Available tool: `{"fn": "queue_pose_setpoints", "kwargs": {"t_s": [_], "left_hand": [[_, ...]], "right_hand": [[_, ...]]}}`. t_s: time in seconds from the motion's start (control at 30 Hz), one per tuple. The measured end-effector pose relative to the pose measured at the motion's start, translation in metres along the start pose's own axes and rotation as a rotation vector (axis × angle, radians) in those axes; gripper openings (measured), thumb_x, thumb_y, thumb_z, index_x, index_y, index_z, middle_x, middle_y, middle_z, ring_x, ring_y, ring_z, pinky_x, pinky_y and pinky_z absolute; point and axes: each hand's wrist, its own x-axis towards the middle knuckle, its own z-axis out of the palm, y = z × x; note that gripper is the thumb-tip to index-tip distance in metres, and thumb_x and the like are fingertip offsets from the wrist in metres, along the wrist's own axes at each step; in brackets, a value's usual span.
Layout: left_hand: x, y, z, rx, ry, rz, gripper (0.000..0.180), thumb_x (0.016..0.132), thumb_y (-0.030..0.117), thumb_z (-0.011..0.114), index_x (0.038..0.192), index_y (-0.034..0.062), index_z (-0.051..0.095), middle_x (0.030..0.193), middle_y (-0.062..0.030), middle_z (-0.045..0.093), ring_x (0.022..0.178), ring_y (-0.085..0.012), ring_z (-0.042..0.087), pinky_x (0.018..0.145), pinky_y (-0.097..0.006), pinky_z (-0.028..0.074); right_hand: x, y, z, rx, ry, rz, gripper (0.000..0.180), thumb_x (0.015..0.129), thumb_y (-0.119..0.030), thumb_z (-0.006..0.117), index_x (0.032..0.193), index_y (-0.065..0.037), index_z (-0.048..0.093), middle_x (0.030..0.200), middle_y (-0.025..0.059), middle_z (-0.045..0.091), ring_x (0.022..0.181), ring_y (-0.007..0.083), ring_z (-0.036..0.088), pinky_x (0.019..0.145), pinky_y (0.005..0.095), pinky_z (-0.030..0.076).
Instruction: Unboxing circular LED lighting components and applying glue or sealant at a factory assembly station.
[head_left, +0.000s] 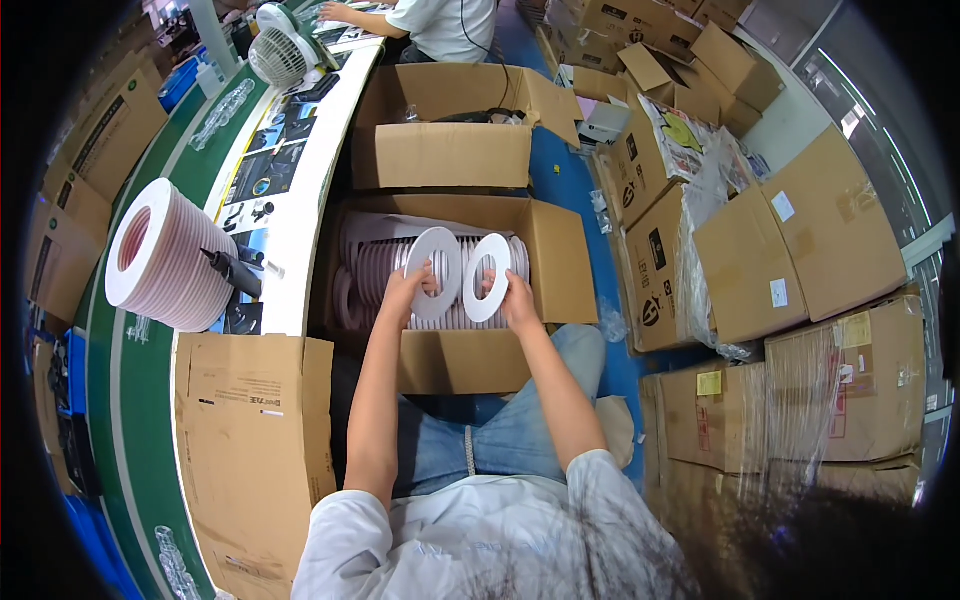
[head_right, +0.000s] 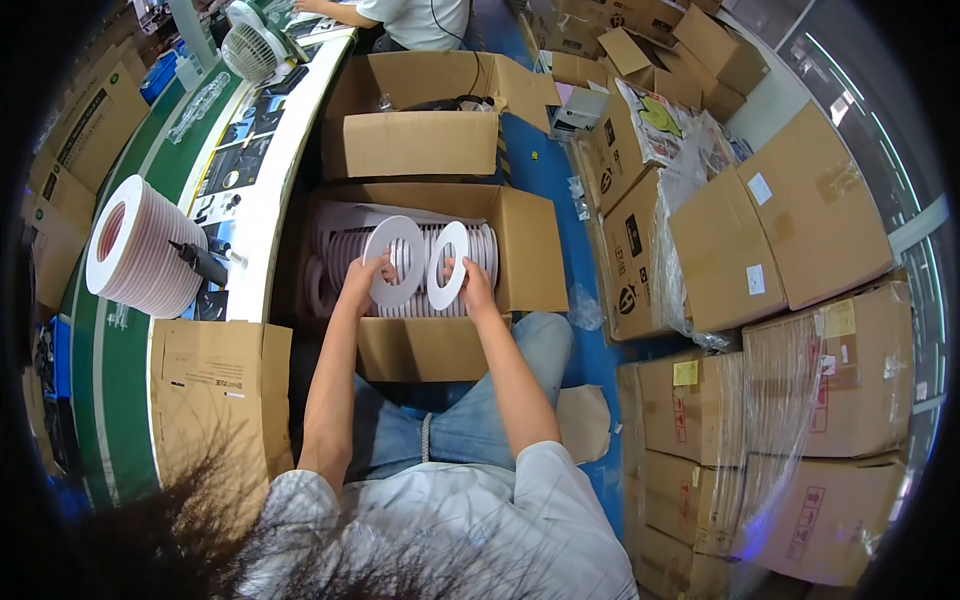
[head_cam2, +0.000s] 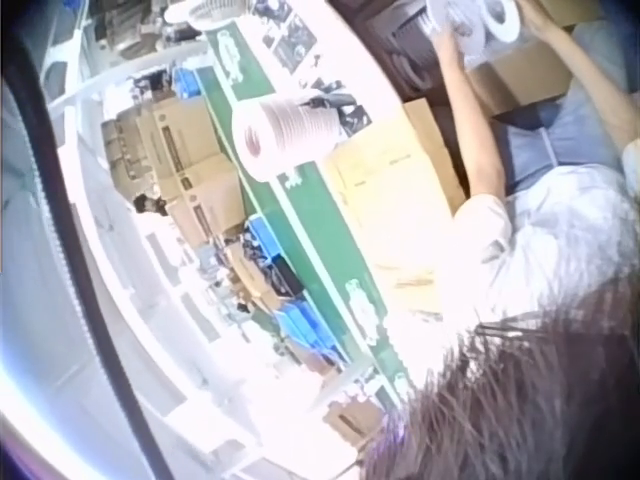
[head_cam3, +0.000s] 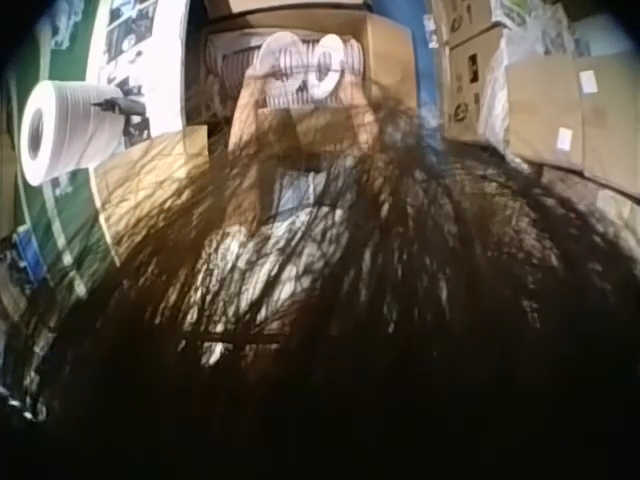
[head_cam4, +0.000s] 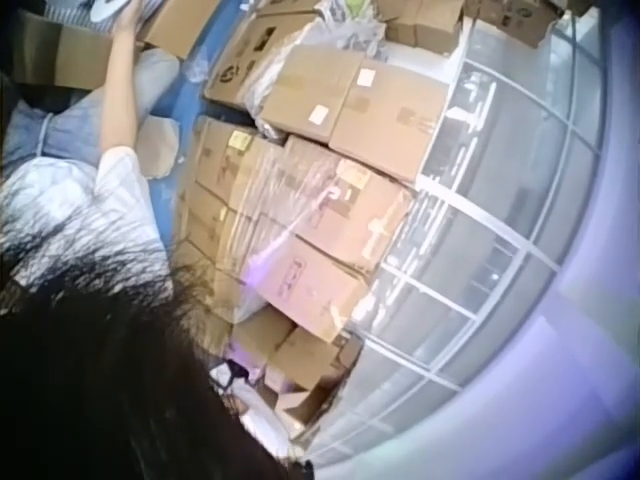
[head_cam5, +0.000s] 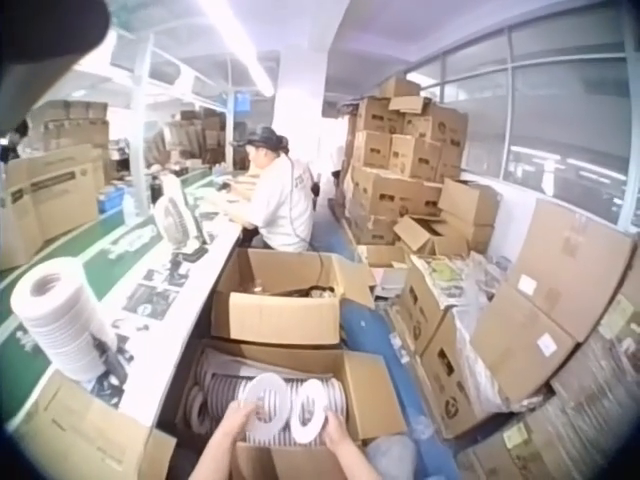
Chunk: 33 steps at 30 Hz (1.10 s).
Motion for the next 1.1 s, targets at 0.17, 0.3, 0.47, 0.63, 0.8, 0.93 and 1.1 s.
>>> {"fn": "queue_pose_setpoints", "kwargs": {"t_s": [0.17,0.3,0.47,0.63,0.8,0.93,1.1], "left_hand": [[0.006,-0.006,0.012,0.350,0.168,0.161,0.033,0.077,0.018,0.061,0.101,-0.0047,0.058,0.076,-0.0084,0.063,0.070,-0.0127,0.060,0.065,-0.026,0.046],[0.026,-0.007,0.008,0.233,0.212,0.102,0.032,0.074,0.020,0.064,0.095,-0.0037,0.059,0.076,-0.0070,0.062,0.067,-0.0123,0.058,0.064,-0.026,0.045],[0.037,-0.019,0.005,0.503,0.264,0.073,0.026,0.071,0.021,0.067,0.084,-0.0014,0.061,0.068,-0.0053,0.060,0.061,-0.0121,0.055,0.060,-0.026,0.044],[0.019,-0.014,-0.001,0.522,0.311,0.196,0.030,0.069,0.022,0.067,0.084,-0.0027,0.061,0.065,-0.0057,0.060,0.058,-0.0127,0.056,0.056,-0.026,0.043],[0.034,-0.017,0.007,0.615,0.399,0.139,0.025,0.069,0.021,0.065,0.081,-0.0010,0.063,0.060,-0.0064,0.059,0.052,-0.0143,0.056,0.052,-0.028,0.044],[0.027,-0.003,-0.006,0.706,0.355,0.165,0.024,0.069,0.022,0.064,0.075,-0.0006,0.065,0.057,-0.0079,0.060,0.053,-0.0146,0.059,0.053,-0.029,0.045],[0.051,0.002,0.013,0.922,0.285,0.298,0.029,0.067,0.025,0.066,0.074,-0.0024,0.066,0.061,-0.0164,0.063,0.058,-0.0251,0.064,0.059,-0.034,0.049]], "right_hand": [[-0.005,-0.008,-0.012,-0.041,-0.007,-0.044,0.050,0.092,-0.032,0.031,0.121,0.005,0.048,0.116,0.0156,0.057,0.095,0.0229,0.059,0.087,0.0362,0.046],[-0.003,-0.016,-0.009,-0.038,-0.101,-0.079,0.051,0.093,-0.035,0.025,0.119,0.002,0.049,0.115,0.0141,0.058,0.091,0.0216,0.058,0.085,0.0357,0.046],[-0.003,-0.017,-0.018,-0.116,-0.080,-0.052,0.050,0.093,-0.034,0.025,0.119,0.002,0.049,0.114,0.0138,0.058,0.089,0.0215,0.059,0.085,0.0351,0.046],[-0.008,-0.029,-0.010,-0.121,-0.240,-0.167,0.043,0.090,-0.034,0.039,0.111,0.001,0.053,0.102,0.0126,0.061,0.082,0.0190,0.060,0.079,0.0344,0.048],[0.031,-0.044,-0.014,-0.553,0.061,-0.077,0.029,0.083,-0.028,0.057,0.094,-0.001,0.059,0.080,0.0039,0.060,0.067,0.0113,0.054,0.060,0.0262,0.044],[0.032,-0.087,0.022,-0.715,0.169,-0.469,0.010,0.081,-0.014,0.059,0.084,-0.005,0.055,0.072,-0.0009,0.054,0.056,0.0065,0.046,0.051,0.0228,0.037],[0.062,-0.088,0.019,-0.628,0.177,-0.824,0.009,0.076,-0.009,0.054,0.083,-0.003,0.053,0.067,0.0047,0.054,0.058,0.0178,0.051,0.057,0.0313,0.043]]}}
